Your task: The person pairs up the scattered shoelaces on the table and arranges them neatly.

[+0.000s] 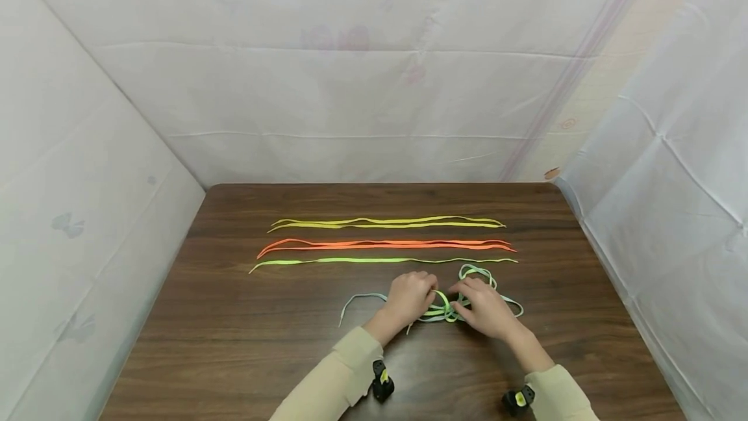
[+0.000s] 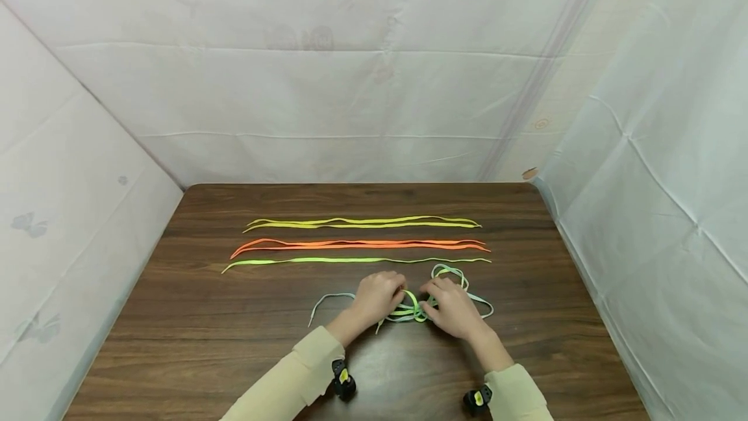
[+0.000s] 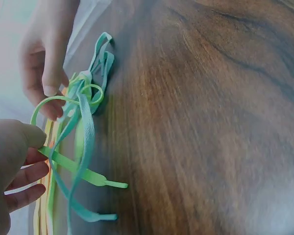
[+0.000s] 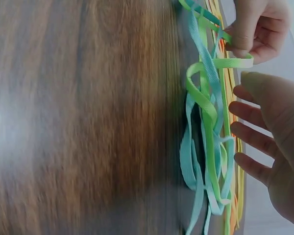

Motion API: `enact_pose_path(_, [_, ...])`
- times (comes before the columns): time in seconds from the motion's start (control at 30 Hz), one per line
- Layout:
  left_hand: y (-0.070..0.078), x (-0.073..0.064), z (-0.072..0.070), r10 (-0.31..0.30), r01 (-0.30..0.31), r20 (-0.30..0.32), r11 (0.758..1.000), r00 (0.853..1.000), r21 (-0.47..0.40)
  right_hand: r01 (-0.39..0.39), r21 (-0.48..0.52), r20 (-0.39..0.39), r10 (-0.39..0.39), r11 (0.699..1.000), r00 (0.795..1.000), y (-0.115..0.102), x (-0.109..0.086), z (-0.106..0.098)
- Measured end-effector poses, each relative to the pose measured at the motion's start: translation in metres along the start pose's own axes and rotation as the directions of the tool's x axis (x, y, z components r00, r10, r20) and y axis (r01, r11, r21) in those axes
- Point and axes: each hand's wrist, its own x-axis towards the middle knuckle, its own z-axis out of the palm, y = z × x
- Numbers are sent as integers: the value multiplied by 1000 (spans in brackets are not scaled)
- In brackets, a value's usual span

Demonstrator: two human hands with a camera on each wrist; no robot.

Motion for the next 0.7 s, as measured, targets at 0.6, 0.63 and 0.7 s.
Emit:
enact_pose_path(0.6, [-14, -17, -34, -1, 2, -62, 1000, 998, 29, 63, 192, 30, -70, 979, 997, -17, 15, 9])
enact_pose_path(0.63, [-15, -18, -35, 1, 1, -65, 1000, 998, 30, 54, 196, 35, -62, 979, 997, -17, 15, 8])
enact_pose_path(0.7, [-17, -22, -37, 4, -1, -70, 999, 998, 36, 37, 201, 43, -46, 979, 998, -16, 15, 5])
